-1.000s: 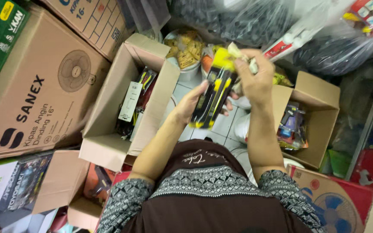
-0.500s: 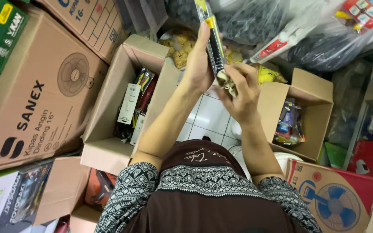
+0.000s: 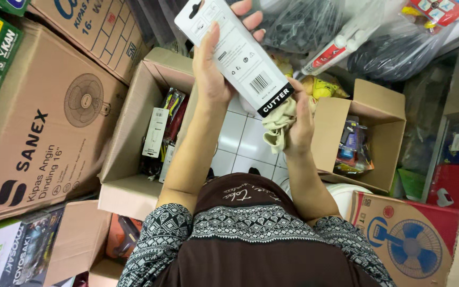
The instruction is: The person removes several wire cutters from their individual plastic and cardboard packaging, wipes the tools with a cloth, and organizes them inside cardboard boxes.
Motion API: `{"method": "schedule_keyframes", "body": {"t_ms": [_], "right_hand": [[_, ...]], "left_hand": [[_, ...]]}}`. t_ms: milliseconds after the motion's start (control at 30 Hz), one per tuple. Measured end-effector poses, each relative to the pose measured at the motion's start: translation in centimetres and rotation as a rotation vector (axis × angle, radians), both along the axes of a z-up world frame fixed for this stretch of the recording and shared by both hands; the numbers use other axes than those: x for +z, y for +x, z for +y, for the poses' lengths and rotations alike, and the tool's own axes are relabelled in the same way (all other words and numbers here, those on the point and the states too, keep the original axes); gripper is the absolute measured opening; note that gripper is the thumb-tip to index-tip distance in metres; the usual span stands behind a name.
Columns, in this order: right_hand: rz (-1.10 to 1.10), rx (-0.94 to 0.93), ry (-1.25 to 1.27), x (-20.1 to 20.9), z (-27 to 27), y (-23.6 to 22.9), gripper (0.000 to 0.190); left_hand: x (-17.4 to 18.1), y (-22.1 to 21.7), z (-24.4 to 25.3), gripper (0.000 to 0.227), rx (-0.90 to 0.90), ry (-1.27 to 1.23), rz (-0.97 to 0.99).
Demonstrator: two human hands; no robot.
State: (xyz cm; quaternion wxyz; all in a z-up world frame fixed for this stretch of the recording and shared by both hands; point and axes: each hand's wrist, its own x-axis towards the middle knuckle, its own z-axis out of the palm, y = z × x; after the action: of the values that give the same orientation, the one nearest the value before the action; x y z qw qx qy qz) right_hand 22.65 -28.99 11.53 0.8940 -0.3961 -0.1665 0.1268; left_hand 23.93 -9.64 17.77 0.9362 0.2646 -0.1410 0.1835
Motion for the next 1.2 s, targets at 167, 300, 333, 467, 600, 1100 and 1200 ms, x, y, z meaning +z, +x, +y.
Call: {"method": "schedule_keyframes", "body": {"t_ms": [167,300,333,467,600,1100,1200], "right_hand": [[-0.168,-0.088,-0.19,-1.8,-1.0,1.0,0.017],[-0.144,-0.141,-0.266,-3.5,-1.7,1.9,0.008],[-0.133,-0.136,-0.276,-4.0,-1.7,2.0,0.008],[-0.278,-0.175,-0.549,-5.6,-2.4,3.0,0.01],[-0.341,-0.5,-0.42,-3.6,-4.0,5.3,0.014],[-1.178,-0.385,-0.955,3.5,2.7,-1.2,0.046],[-1.121,-0.139,-0.971,2.4,0.1,-1.5,0.046]], "left_hand": [[-0.6,-0.4,-0.3,0.047,0.038,0.046,-0.032],[-0.4,-1.2,-1.4,0.041,0.118,0.123,0.01],[-0.3,-1.3,-1.5,0.041,0.143,0.145,0.042],[-0.7,-1.4,-1.7,0.037,0.095,0.124,0.02],[-2.0,-1.7,-1.5,0.044,0.112,0.237,0.037],[-7.7,-0.6,-2.4,0.068,0.192,0.364,0.225],[-6.6,-1.4,-1.0,0.063,0.182,0.246,0.235]]}}
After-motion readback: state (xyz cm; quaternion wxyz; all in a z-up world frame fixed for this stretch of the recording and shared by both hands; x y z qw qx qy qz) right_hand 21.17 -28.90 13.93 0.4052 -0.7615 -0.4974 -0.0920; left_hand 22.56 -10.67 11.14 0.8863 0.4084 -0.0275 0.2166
